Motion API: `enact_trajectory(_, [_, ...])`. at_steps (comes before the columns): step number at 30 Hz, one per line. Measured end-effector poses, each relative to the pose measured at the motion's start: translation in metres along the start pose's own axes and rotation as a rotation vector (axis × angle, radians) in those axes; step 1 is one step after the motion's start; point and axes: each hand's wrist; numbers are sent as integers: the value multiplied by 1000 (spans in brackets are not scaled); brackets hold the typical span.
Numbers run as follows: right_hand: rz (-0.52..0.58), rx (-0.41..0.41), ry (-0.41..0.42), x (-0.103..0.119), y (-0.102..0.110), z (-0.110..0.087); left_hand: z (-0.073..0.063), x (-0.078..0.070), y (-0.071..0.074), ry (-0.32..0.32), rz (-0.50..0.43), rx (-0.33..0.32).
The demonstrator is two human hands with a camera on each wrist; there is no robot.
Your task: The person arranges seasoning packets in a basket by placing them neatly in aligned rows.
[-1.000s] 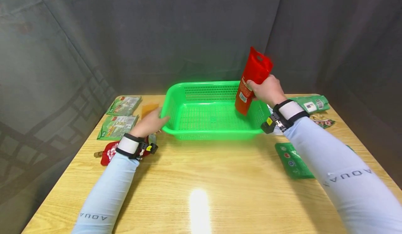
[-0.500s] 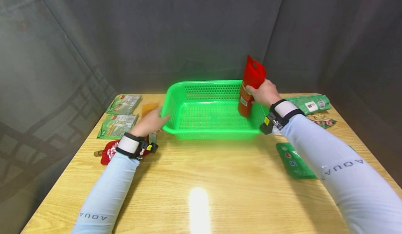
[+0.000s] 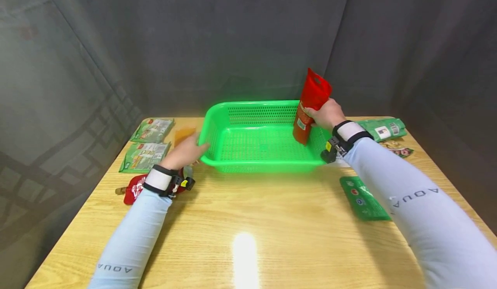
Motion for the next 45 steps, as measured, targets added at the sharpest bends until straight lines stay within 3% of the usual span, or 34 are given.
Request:
enact_trajectory(11, [-63, -62, -46, -1, 4, 0, 1, -1, -2, -22, -4, -1])
enact_trajectory(30, [-36, 25, -43, 2, 7, -3, 0, -3, -1, -5, -4, 0])
enact_trajectory(37, [-71, 62, -16, 9, 20, -7, 2, -2, -1, -11, -1, 8])
enact_trajectory(45, [-46, 100, -47, 21, 46, -16, 5, 1, -1, -18, 13, -13])
Point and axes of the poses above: each hand's wrist, its own z-axis towards the middle knuckle, its own y-axis out of the back of the hand, x = y × z, and after that the axes turned 6 degrees about -x, right-handed
